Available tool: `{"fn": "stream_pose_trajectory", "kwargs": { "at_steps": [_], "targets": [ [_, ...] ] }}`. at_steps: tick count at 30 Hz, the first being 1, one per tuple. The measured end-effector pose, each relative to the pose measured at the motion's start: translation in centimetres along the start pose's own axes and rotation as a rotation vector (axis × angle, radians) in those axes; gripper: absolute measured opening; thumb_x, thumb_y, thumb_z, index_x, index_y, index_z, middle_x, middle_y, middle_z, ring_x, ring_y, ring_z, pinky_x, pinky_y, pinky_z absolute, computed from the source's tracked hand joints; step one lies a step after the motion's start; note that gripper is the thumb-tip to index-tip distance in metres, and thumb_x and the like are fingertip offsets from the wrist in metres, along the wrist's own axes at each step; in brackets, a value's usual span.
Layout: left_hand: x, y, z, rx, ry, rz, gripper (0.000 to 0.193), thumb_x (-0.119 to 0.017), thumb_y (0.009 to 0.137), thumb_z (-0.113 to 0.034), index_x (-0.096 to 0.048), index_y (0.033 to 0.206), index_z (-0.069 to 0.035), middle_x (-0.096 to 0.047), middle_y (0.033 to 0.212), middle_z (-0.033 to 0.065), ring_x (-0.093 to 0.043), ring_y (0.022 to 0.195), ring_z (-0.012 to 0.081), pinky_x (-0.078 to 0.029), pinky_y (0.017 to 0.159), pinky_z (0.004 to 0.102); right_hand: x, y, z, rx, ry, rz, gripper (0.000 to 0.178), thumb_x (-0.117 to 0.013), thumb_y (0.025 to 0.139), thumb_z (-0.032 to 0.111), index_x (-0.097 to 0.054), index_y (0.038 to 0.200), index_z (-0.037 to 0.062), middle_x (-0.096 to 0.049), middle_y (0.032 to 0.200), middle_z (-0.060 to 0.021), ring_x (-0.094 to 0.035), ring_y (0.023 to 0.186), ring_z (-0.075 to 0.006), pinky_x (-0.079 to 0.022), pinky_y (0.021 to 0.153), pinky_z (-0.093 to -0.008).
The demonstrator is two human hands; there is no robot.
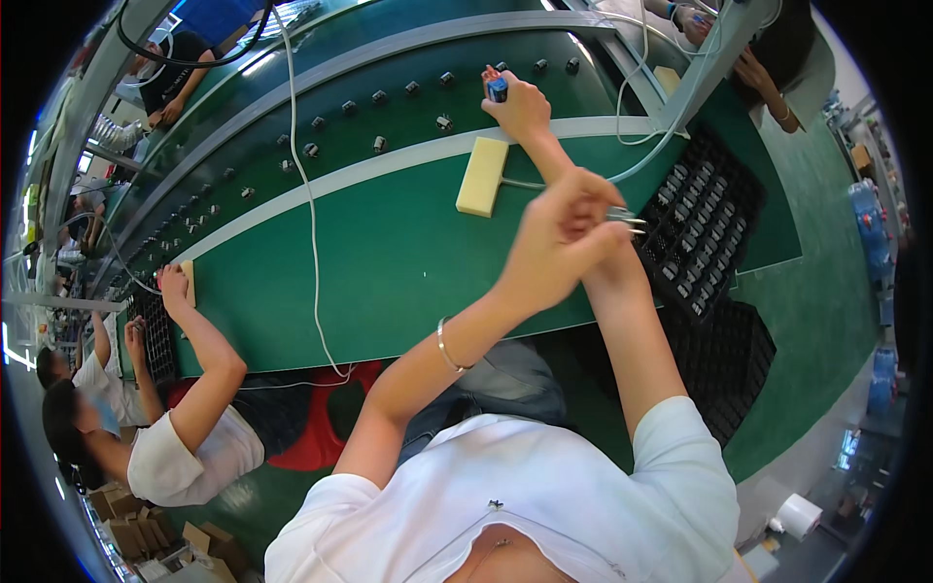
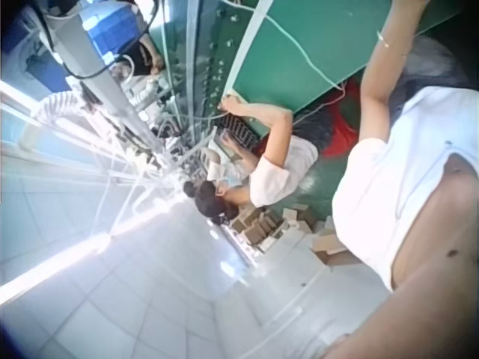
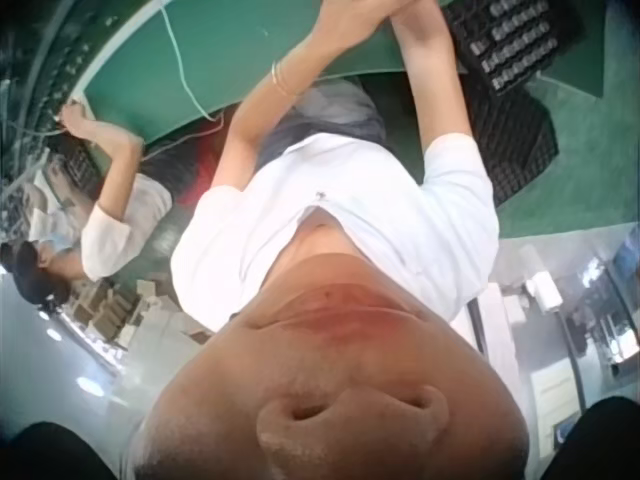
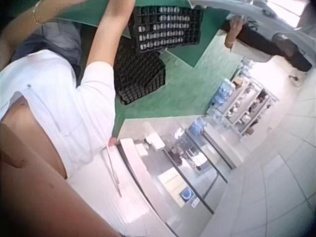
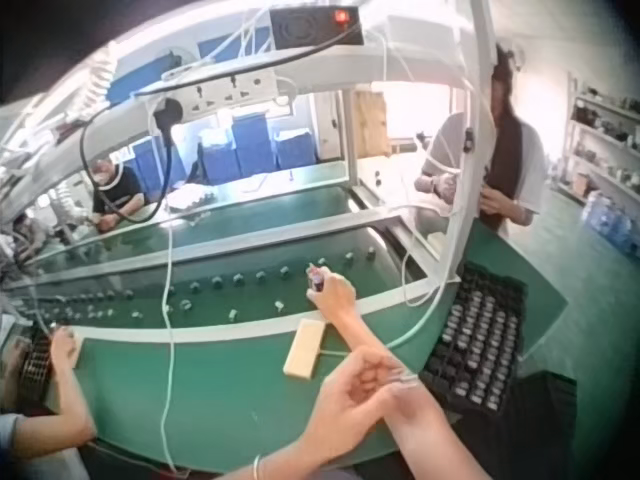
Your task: Assembling small electronic components on a production line workstation.
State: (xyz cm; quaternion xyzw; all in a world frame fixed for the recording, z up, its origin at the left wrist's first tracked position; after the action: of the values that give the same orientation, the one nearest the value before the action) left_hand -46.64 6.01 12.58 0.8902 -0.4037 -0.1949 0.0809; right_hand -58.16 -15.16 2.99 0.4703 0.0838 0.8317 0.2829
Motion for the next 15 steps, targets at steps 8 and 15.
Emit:
{"fn": "stream_pose_trajectory", "kwargs": {
  "at_steps": [8, 15],
  "targets": [
    [14.7, -2.4, 1.7, 0.099, 0.157, -0.468, 0.020, -0.066, 0.089, -0.010, -0.057, 0.105, -0.002, -0.072, 0.088, 0.0122, -0.057, 0.058, 0.0084, -0.039, 0.051, 0.0197, 0.9, 0.2, -0.7, 0.007, 0.156, 0.132, 0.048, -0.077, 0.072, 0.048, -0.070, 0.102, 0.0113, -0.070, 0.083, -0.0137, -0.069, 0.076, -0.0332, -0.055, 0.070, -0.0423],
    [17.9, -2.7, 1.3, 0.020, 0.314, -0.560, 0.017, -0.070, 0.087, -0.008, -0.058, 0.095, 0.001, -0.074, 0.084, 0.0125, -0.065, 0.064, 0.0107, -0.042, 0.051, 0.0199, 4.6, -9.7, 5.4, -0.191, 1.134, 0.462, 0.026, -0.072, 0.088, 0.028, -0.069, 0.100, 0.0044, -0.065, 0.078, 0.0008, -0.056, 0.057, -0.0041, -0.042, 0.049, -0.0183]
  ]
}}
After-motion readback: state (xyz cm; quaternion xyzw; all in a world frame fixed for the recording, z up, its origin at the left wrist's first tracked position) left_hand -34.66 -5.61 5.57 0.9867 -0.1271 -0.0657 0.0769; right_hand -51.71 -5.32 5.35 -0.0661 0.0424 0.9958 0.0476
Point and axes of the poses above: each hand's wrist, its own y-axis towards the middle knuckle, its own x-axis out of the back of the hand, z = x × y, the point moved 7 cm from there along y, towards the middle knuckle
